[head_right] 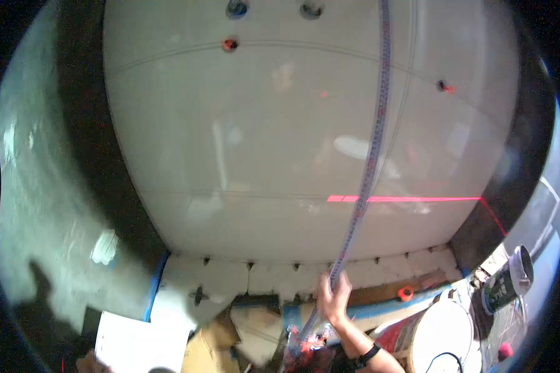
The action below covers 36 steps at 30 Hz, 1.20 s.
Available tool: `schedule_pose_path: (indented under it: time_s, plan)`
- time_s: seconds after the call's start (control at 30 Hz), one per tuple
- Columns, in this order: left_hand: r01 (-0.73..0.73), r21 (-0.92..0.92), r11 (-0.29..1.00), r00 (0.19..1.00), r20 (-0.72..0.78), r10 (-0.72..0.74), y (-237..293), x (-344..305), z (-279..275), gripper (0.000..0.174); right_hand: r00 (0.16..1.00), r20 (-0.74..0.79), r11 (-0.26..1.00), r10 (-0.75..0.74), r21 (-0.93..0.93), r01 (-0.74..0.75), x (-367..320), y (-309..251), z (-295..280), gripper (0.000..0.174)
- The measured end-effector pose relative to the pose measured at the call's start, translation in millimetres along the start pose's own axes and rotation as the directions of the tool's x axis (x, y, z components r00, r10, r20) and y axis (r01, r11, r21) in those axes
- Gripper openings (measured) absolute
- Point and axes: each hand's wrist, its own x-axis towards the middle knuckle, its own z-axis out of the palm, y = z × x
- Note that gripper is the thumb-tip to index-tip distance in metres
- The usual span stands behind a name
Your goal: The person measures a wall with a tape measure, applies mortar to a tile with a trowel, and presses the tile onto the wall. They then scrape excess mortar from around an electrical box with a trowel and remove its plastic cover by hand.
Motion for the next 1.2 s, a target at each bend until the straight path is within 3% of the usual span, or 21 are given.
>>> schedule_pose_path:
  time_s: [0.03,0.07,0.1,0.13,0.2,0.27,0.3,0.37,0.4,0.43,0.57,0.67,0.7,0.73,0.8,0.87,0.93,1.0,1.07,1.1,1.2]
  plan:
    - [-0.034,-0.010,0.999,0.999,-0.028,0.034,1.4,4.1,1.8,0.007,0.971,0.055,0.915,-0.233,-0.326,0.238,5.1,-0.8,-13.6,0.016]
    - [-0.046,-0.021,0.999,0.998,-0.035,0.046,-2.9,-3.0,9.4,0.008,0.985,0.017,0.954,-0.170,-0.247,0.169,-1.3,-1.5,-16.8,0.023]
    - [0.041,0.034,0.999,0.999,0.013,-0.041,-5.3,-8.1,18.6,0.022,0.768,0.005,0.538,-0.641,-0.711,0.453,-4.5,-35.4,-15.6,0.032]
    - [0.121,0.098,0.988,0.990,0.057,-0.127,-8.2,-9.8,22.8,0.048,0.803,-0.122,0.631,-0.583,-0.691,0.354,-6.7,-39.9,-20.0,0.039]
    - [0.167,0.052,0.985,0.984,0.057,-0.170,8.3,0.1,23.8,0.017,0.874,-0.242,0.902,-0.421,-0.214,0.375,-36.6,-82.4,-1.0,0.044]
    - [-0.068,0.190,0.979,0.989,-0.117,0.092,18.2,11.0,25.2,0.016,0.820,0.081,0.801,-0.567,-0.179,0.572,-47.4,-119.8,24.0,0.038]
    - [0.042,0.016,0.999,0.999,0.027,-0.043,16.4,18.7,24.3,0.016,0.709,0.213,0.664,-0.673,-0.248,0.705,-57.8,-146.8,48.2,0.036]
    - [0.025,-0.011,1.000,0.999,0.043,-0.025,17.3,24.3,29.1,0.016,0.559,0.368,0.609,-0.743,0.025,0.793,-72.4,-178.0,91.5,0.039]
    - [-0.005,-0.039,0.999,0.998,0.060,0.007,20.3,27.4,30.3,0.017,0.398,0.444,0.494,-0.803,0.123,0.861,-74.0,-194.8,114.4,0.038]
    - [-0.018,-0.064,0.998,0.996,0.090,0.024,24.0,30.9,30.3,0.014,0.281,0.455,0.454,-0.845,0.335,0.826,-76.1,-204.3,135.1,0.034]
    - [-0.268,-0.077,0.960,0.956,0.101,0.275,32.6,37.7,39.2,0.012,-0.002,0.544,0.354,-0.839,0.549,0.757,-127.0,-250.5,202.6,0.042]
    - [-0.207,0.058,0.977,0.963,0.190,0.193,34.8,33.5,38.5,0.011,-0.200,0.684,0.349,-0.702,0.575,0.740,-139.8,-238.8,231.1,0.046]
    - [-0.169,-0.146,0.975,0.968,0.160,0.192,24.8,29.7,38.1,0.015,-0.190,0.667,0.319,-0.720,0.562,0.763,-146.7,-225.1,239.3,0.043]
    - [-0.163,-0.150,0.975,0.969,0.160,0.186,20.4,23.0,27.3,0.015,-0.221,0.690,0.283,-0.690,0.538,0.794,-148.8,-224.9,239.9,0.030]
    - [0.095,-0.030,0.995,0.833,0.550,-0.063,7.8,11.1,-8.0,0.025,-0.276,0.721,0.288,-0.636,0.553,0.781,-144.4,-227.4,240.6,0.017]
    - [0.328,-0.219,0.919,0.808,0.569,-0.153,-44.2,-42.9,-21.5,0.037,-0.268,0.721,0.294,-0.639,0.550,0.782,-146.8,-228.7,240.5,0.014]
    - [0.259,-0.760,0.597,0.965,0.187,-0.182,-97.3,-129.6,-18.3,0.049,-0.247,0.724,0.305,-0.644,0.539,0.785,-149.1,-231.4,241.8,0.014]
    - [0.429,-0.848,0.311,0.790,0.185,-0.585,-104.3,-178.9,-14.1,0.044,-0.269,0.711,0.283,-0.650,0.554,0.783,-150.5,-230.9,246.2,0.015]
    - [0.737,-0.575,0.356,0.612,0.345,-0.711,-186.7,-249.2,50.7,0.042,-0.303,0.728,0.306,-0.615,0.574,0.759,-149.0,-235.2,249.4,0.014]
    - [0.732,-0.585,0.351,0.612,0.337,-0.716,-186.5,-247.7,77.0,0.042,-0.375,0.738,0.288,-0.561,0.599,0.747,-146.7,-241.5,252.9,0.015]
    - [0.651,-0.194,0.734,0.757,0.232,-0.611,-153.4,-234.4,170.3,0.037,-0.463,0.740,0.287,-0.488,0.637,0.715,-145.5,-244.7,261.3,0.018]
